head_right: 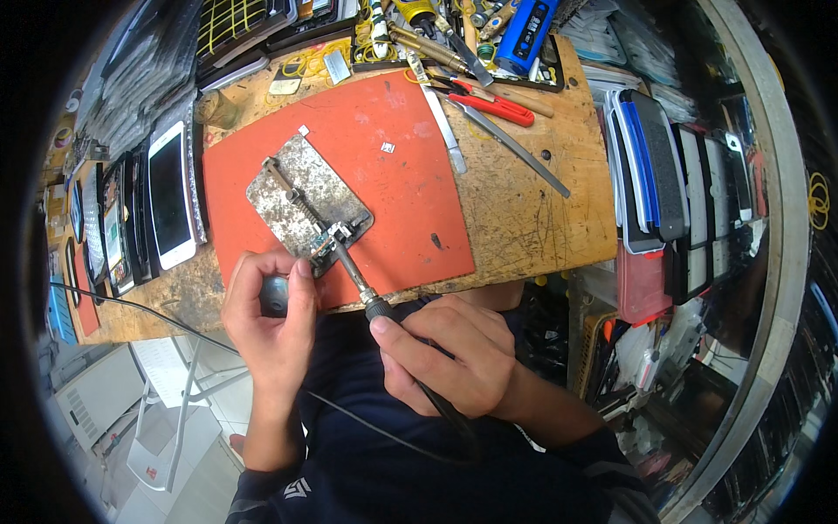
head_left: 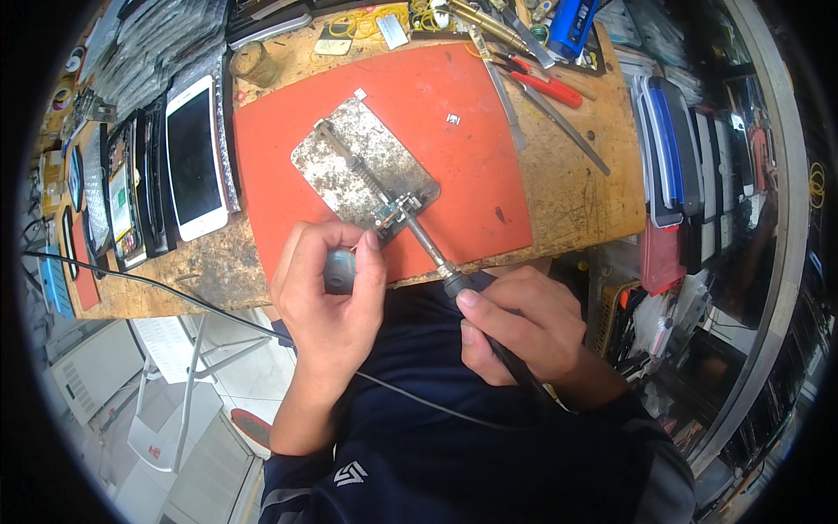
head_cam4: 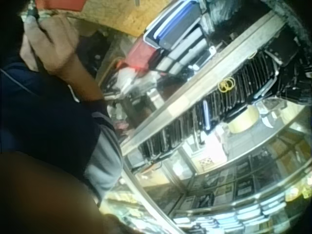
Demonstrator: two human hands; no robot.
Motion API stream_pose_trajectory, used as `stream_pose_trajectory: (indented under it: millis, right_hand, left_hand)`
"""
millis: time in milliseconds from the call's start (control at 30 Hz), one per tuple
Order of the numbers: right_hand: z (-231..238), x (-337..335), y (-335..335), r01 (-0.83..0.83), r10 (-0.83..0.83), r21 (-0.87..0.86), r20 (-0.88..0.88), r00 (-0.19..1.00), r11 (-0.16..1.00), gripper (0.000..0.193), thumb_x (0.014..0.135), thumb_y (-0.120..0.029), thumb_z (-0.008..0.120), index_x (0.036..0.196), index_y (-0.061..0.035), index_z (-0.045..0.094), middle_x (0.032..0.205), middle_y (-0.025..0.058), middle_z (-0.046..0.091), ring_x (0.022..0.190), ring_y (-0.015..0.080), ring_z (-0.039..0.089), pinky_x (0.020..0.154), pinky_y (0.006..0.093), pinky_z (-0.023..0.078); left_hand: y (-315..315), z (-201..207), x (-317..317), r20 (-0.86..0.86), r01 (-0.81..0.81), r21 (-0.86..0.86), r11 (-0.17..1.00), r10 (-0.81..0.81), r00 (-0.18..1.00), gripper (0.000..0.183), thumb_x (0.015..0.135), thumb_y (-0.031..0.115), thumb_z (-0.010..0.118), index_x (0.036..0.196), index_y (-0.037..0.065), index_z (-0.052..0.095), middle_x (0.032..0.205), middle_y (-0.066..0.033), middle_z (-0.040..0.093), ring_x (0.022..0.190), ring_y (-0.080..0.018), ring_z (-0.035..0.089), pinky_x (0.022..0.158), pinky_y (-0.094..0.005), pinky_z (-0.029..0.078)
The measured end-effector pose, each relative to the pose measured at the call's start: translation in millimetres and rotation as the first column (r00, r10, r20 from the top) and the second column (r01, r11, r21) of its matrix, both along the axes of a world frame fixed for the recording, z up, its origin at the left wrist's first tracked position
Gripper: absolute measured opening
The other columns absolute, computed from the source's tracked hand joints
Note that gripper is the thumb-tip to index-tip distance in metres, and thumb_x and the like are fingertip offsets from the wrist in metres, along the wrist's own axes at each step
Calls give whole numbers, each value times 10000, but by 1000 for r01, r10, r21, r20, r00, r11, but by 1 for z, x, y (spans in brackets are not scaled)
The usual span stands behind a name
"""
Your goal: The person uses a hot air gun and tweezers to heat and remove a small component from a circuit board, then uses a soldering iron and solder to reattach the component. The person repeats the process on another small component.
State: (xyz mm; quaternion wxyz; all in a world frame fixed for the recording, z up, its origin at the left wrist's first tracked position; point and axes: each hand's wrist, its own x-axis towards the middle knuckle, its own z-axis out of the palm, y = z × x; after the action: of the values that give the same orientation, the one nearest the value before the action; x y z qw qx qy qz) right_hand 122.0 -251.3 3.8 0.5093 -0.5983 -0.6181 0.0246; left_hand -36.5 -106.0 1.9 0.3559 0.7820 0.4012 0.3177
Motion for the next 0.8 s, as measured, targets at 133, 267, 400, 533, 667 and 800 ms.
stream_pose_trajectory:
  millis: [133,267,400,533,667,800]
  right_hand:
    - [1,1,0,5,-5,-13,10,1000,1000,434,731,43,798,1164,25,778,827,70,659,659,210,661,555,314,536]
    - [1,2,0,-18,18,-3,11,1000,1000,444,734,42,799,1178,28,777,820,65,648,650,208,646,552,315,528]
    - [0,3,1,-31,31,5,11,999,1000,446,739,44,799,1184,29,776,815,61,638,644,205,633,550,318,521]
    - [-1,2,1,-29,29,6,9,1000,1000,439,746,41,796,1184,30,775,810,61,632,644,204,633,550,320,521]
    - [0,2,1,-23,23,6,12,1000,1000,432,748,39,794,1180,32,773,807,62,626,640,206,629,548,320,518]
    - [1,2,0,-28,28,0,12,1000,1000,427,745,41,791,1172,34,772,805,64,622,637,207,628,547,321,518]
  left_hand:
    - [-1,0,0,20,8,-48,999,-7,1000,106,908,-5,794,919,0,689,822,-86,650,693,-191,619,619,-322,464]
    - [-1,-1,0,17,22,-20,1000,-21,1000,111,909,-7,794,916,-2,683,820,-85,646,692,-188,615,617,-323,460]
    - [-2,1,-2,21,45,-16,999,-45,999,113,909,-6,795,913,1,682,812,-82,636,683,-184,606,607,-322,454]
    - [-2,1,-3,21,52,-19,998,-52,998,114,908,-4,798,912,5,684,807,-79,630,671,-181,598,598,-319,449]
    - [-2,1,-2,17,71,5,997,-71,997,116,906,0,803,914,7,687,809,-77,631,673,-178,602,601,-315,454]
    - [-3,2,-2,14,77,-21,997,-77,997,114,904,2,806,917,10,693,811,-76,635,679,-180,613,608,-314,463]
